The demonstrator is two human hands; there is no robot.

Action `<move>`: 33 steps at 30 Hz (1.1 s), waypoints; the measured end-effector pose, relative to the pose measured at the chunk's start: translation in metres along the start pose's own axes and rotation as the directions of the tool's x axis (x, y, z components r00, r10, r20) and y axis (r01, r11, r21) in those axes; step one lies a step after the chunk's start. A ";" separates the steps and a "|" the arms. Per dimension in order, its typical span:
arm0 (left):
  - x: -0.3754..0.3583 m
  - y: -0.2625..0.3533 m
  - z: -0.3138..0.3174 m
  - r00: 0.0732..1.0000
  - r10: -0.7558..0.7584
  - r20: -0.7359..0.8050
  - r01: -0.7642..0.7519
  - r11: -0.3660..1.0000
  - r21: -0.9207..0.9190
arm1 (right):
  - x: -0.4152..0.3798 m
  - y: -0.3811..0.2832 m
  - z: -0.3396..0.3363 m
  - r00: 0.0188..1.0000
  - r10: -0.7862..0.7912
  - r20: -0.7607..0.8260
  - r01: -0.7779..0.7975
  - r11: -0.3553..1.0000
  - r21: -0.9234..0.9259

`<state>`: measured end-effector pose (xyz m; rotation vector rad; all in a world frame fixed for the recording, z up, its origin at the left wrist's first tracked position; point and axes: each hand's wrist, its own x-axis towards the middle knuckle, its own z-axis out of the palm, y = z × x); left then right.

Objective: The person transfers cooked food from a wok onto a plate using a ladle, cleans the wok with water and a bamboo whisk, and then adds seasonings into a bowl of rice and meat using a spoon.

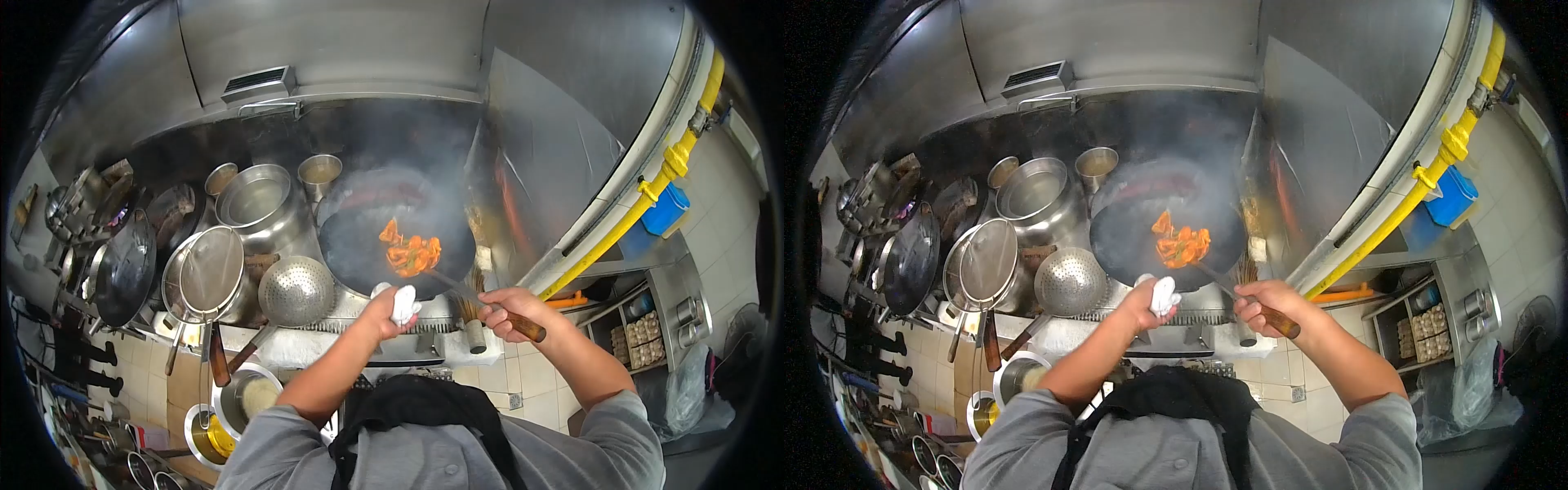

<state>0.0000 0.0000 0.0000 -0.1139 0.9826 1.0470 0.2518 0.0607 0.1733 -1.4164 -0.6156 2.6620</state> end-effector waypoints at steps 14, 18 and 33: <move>-0.025 -0.053 -0.067 0.992 0.043 0.119 -0.037 0.998 -0.051 | 0.054 0.040 0.043 0.989 -0.146 -0.038 0.145 0.989 -0.017; -0.027 -0.042 -0.084 0.991 0.022 0.134 -0.023 1.000 0.006 | 0.057 0.082 0.029 0.948 -0.307 -0.083 0.308 0.951 0.003; -0.084 -0.066 -0.076 0.963 0.266 0.042 -0.263 0.899 0.351 | -0.048 0.185 -0.028 0.902 -0.426 -0.065 0.431 0.893 0.127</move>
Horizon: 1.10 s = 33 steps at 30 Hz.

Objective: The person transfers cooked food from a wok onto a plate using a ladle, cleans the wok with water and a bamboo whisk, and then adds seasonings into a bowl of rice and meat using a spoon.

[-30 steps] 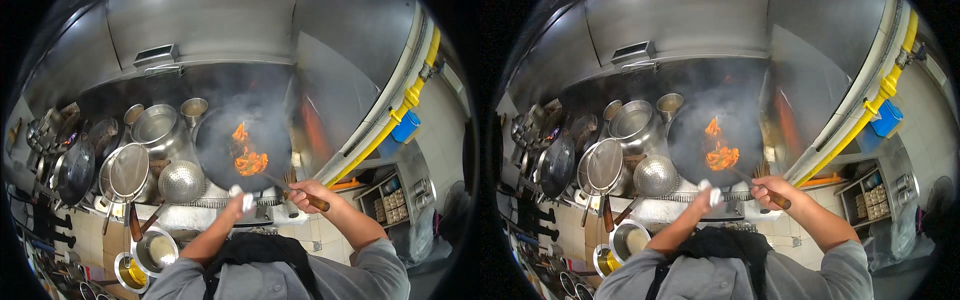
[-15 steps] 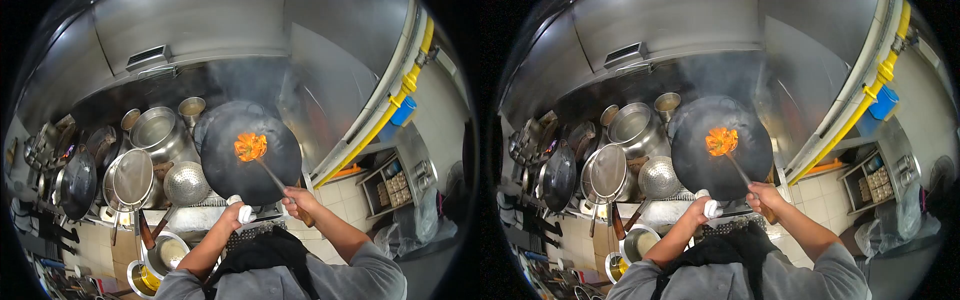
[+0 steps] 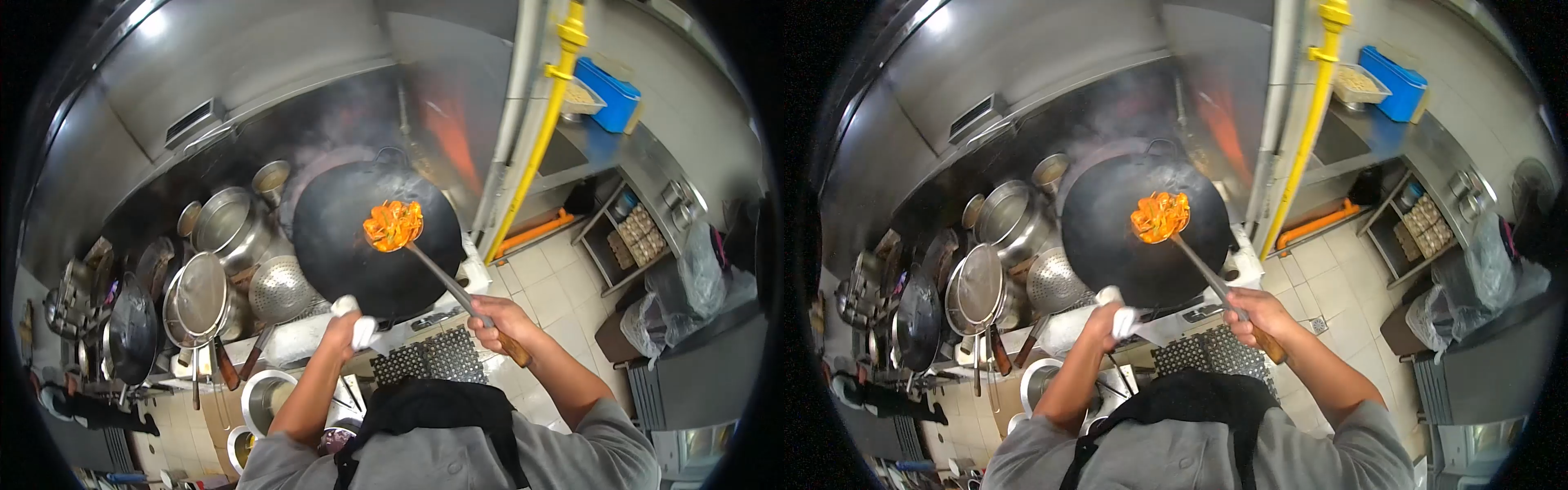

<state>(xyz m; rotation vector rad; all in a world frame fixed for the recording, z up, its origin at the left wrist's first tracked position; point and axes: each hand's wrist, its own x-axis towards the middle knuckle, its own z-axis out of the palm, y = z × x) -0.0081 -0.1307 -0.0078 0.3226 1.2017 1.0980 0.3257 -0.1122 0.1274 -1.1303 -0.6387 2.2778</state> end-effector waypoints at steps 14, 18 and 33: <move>-0.163 -0.189 0.168 0.898 -0.367 0.243 0.275 0.899 0.340 | -0.333 0.140 -0.141 0.872 -0.153 -0.465 0.200 0.978 0.052; -0.165 -0.241 0.251 0.814 -0.525 0.250 0.329 0.770 0.546 | -0.394 0.196 -0.159 0.768 -0.143 -0.624 0.321 0.929 0.183; -0.170 -0.370 0.426 0.268 -0.929 0.257 0.226 0.319 0.920 | -0.533 0.359 0.017 0.025 0.092 -0.995 0.952 0.301 0.052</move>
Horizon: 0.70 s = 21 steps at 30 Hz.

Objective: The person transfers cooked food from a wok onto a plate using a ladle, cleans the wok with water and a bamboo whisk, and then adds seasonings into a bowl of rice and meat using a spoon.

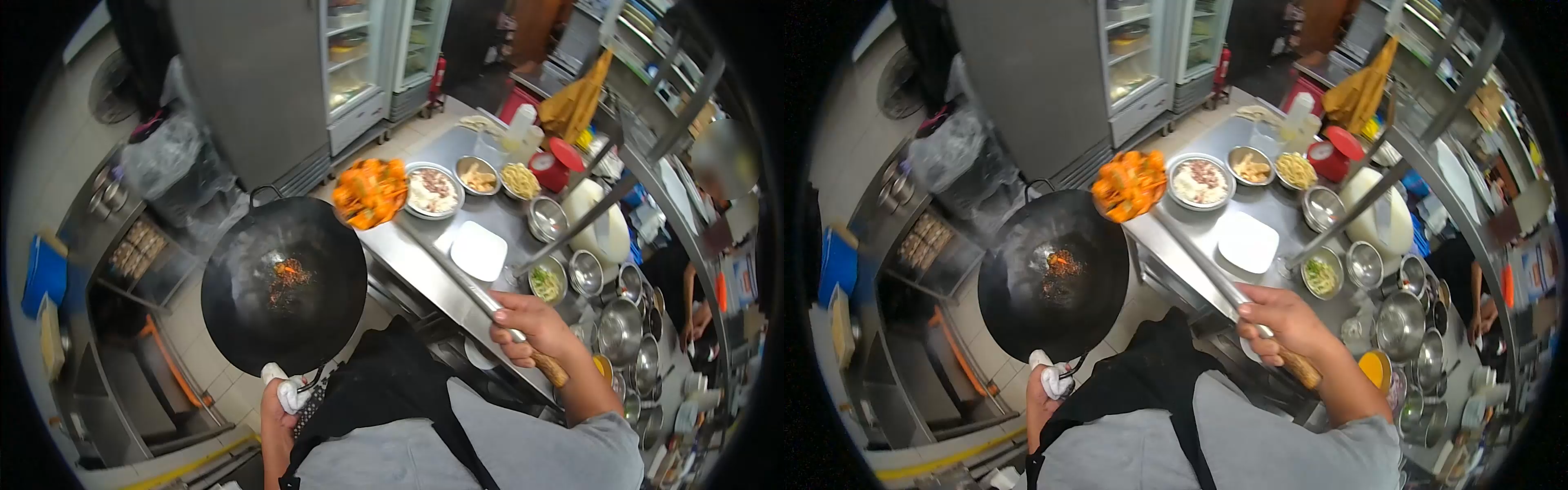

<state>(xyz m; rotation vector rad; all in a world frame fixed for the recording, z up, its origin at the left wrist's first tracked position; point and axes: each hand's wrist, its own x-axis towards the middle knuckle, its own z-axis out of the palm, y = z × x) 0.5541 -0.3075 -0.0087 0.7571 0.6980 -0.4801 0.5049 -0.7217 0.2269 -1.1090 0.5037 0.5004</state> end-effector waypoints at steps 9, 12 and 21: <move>0.033 0.040 0.000 0.999 -0.052 0.000 0.052 0.995 0.088 | -0.033 0.088 -0.046 0.816 -0.195 -0.545 0.198 0.979 -0.055; 0.038 0.050 -0.014 0.997 -0.078 0.028 0.074 0.988 0.134 | -0.020 0.109 -0.057 0.765 -0.201 -0.612 0.176 0.979 -0.101; 0.034 0.059 -0.047 0.990 -0.137 0.034 0.130 0.978 0.163 | 0.010 0.150 -0.065 0.678 -0.210 -0.704 0.099 0.976 -0.196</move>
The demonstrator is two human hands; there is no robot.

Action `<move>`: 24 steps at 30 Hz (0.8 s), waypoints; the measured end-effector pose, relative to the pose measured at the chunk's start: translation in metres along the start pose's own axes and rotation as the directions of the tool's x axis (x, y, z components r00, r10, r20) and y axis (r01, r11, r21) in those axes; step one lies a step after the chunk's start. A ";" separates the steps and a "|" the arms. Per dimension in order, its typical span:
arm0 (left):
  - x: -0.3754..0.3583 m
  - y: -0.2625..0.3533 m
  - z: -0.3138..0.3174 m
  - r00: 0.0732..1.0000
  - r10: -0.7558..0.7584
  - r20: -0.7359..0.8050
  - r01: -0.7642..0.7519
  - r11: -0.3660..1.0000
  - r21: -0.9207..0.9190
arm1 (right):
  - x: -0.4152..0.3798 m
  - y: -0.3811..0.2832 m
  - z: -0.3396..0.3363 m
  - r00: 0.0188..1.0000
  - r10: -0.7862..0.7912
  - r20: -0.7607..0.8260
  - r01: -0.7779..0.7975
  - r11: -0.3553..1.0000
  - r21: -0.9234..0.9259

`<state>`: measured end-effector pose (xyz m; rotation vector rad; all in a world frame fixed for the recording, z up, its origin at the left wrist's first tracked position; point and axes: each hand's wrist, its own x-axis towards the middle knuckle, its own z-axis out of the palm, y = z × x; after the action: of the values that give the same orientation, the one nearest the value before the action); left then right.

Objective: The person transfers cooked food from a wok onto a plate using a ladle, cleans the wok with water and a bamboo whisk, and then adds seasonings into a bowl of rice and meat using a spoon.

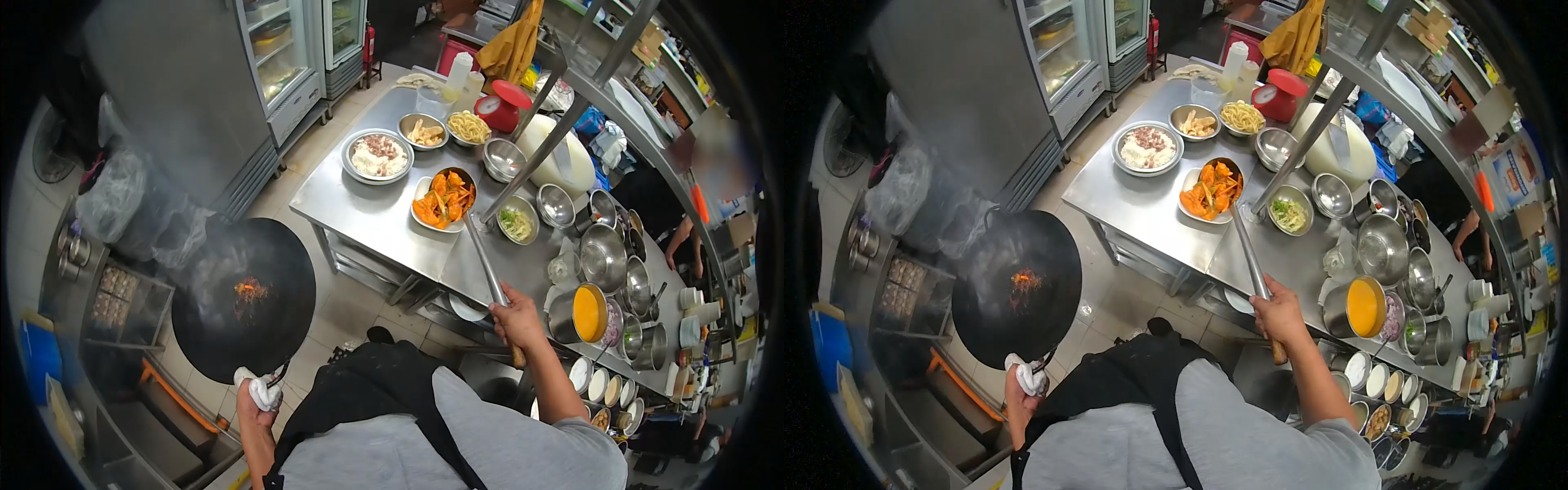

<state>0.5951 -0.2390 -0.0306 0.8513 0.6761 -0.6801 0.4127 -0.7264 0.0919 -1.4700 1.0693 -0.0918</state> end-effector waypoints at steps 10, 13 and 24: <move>-0.035 -0.013 0.004 0.976 0.078 -0.202 -0.079 0.997 0.001 | 0.022 0.032 0.002 0.978 -0.189 -0.085 0.159 0.947 -0.278; -0.036 -0.015 -0.002 0.975 0.056 -0.214 -0.057 0.998 0.004 | 0.036 0.053 -0.003 0.622 -0.782 0.042 0.617 0.456 -0.641; -0.032 -0.017 -0.006 0.974 0.053 -0.222 -0.053 0.999 0.007 | 0.020 0.048 0.011 0.975 -0.177 -0.134 0.182 0.983 0.026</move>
<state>0.5619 -0.2345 -0.0168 0.9515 0.8509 -0.5415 0.4046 -0.7226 0.0390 -1.5406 1.0316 -0.3393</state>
